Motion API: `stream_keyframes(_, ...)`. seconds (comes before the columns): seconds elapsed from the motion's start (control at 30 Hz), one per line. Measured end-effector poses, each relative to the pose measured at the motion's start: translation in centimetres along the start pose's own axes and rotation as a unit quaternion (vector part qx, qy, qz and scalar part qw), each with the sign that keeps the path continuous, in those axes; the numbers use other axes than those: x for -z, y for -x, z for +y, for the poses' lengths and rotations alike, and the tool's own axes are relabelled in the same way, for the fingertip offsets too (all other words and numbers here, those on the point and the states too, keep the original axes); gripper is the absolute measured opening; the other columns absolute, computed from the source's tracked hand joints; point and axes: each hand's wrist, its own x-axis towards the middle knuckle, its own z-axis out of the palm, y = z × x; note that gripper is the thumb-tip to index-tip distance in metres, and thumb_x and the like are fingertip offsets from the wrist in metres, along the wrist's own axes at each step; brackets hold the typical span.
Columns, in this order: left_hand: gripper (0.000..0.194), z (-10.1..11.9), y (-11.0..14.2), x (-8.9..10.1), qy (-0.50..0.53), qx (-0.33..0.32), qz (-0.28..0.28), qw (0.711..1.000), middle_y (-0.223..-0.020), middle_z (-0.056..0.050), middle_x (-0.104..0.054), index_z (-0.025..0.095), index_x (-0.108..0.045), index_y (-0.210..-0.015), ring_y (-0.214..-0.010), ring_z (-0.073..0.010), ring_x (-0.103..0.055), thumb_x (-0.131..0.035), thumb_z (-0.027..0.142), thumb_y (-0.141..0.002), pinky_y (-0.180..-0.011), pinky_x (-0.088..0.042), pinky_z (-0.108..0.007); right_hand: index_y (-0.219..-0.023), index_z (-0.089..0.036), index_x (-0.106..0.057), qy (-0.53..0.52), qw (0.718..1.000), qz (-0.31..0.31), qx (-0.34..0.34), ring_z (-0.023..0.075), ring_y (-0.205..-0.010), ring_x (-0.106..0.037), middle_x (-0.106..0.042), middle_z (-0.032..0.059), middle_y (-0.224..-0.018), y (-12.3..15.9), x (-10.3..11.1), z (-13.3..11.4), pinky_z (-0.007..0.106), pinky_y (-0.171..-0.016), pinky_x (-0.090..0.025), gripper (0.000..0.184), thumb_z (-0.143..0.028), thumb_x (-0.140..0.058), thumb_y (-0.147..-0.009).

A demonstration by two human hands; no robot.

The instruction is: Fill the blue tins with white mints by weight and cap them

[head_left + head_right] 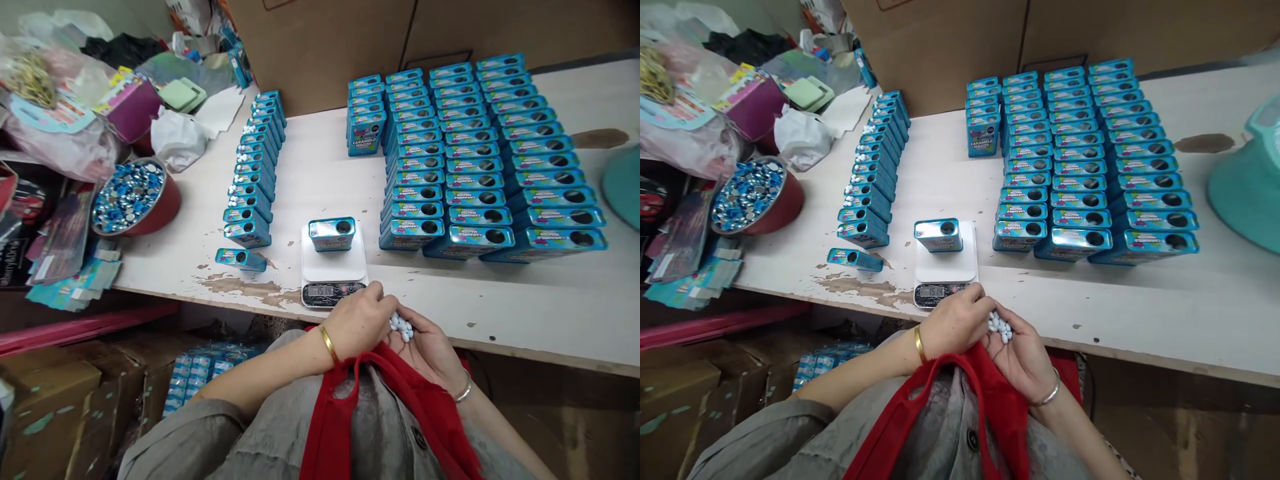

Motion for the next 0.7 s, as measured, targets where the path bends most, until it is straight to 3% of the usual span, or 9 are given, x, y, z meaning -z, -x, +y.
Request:
stream_keyframes(0.13,0.011,-1.1,0.0,1.3,0.010,-0.004,0.021,1.000,-0.095,-0.005,-0.052,0.016,-0.054,-0.094,-0.076,-0.0153,-0.054,-0.048,0.018,-0.086,-0.068,-0.049,-0.027,-0.092,-0.011,-0.064,-0.010,1.000,-0.017,0.002,0.0118,-0.081,-0.069,-0.073,0.0041,-0.084,-0.7,-1.2,0.0,0.027,-0.086,-0.054,0.018,-0.010,-0.047,-0.087)
stream_keyframes(0.27,0.013,-2.6,-0.2,3.4,0.047,-0.002,0.041,0.998,-0.092,-0.003,-0.051,0.018,-0.056,-0.095,-0.074,-0.0132,-0.053,-0.048,0.016,-0.085,-0.068,-0.047,-0.026,-0.089,-0.010,-0.064,0.018,0.998,-0.056,0.031,0.0128,-0.077,-0.069,-0.073,0.0052,-0.082,-1.7,-3.1,-0.1,0.031,-0.086,-0.056,0.020,-0.011,-0.045,-0.088)
stream_keyframes(0.43,0.009,-3.7,-0.9,5.8,0.052,-0.009,0.073,0.996,-0.082,-0.002,-0.049,0.016,-0.056,-0.080,-0.069,-0.0119,-0.049,-0.049,0.010,-0.080,-0.062,-0.042,-0.023,-0.087,-0.008,-0.065,0.010,0.995,-0.080,0.053,0.0129,-0.081,-0.069,-0.074,0.0079,-0.086,-2.1,-5.3,-0.3,0.027,-0.084,-0.056,0.020,-0.009,-0.045,-0.087)
stream_keyframes(0.57,0.011,-4.7,-1.5,7.3,0.109,-0.053,0.153,0.981,-0.077,0.000,-0.050,0.016,-0.055,-0.078,-0.069,-0.0102,-0.048,-0.051,0.007,-0.076,-0.061,-0.041,-0.021,-0.088,-0.009,-0.066,0.004,0.993,-0.098,0.066,0.0129,-0.082,-0.070,-0.074,0.0078,-0.086,-2.0,-6.8,-0.8,0.027,-0.085,-0.056,0.023,-0.010,-0.044,-0.088)
stream_keyframes(0.7,0.009,-6.7,-2.4,8.8,0.133,-0.044,0.267,0.953,-0.076,0.001,-0.051,0.016,-0.055,-0.077,-0.066,-0.0080,-0.048,-0.052,0.007,-0.077,-0.059,-0.041,-0.020,-0.098,-0.006,-0.065,0.020,0.990,-0.115,0.075,0.0183,-0.100,-0.067,-0.072,0.0144,-0.101,-2.2,-7.7,-1.3,0.030,-0.093,-0.052,0.026,-0.013,-0.042,-0.089)
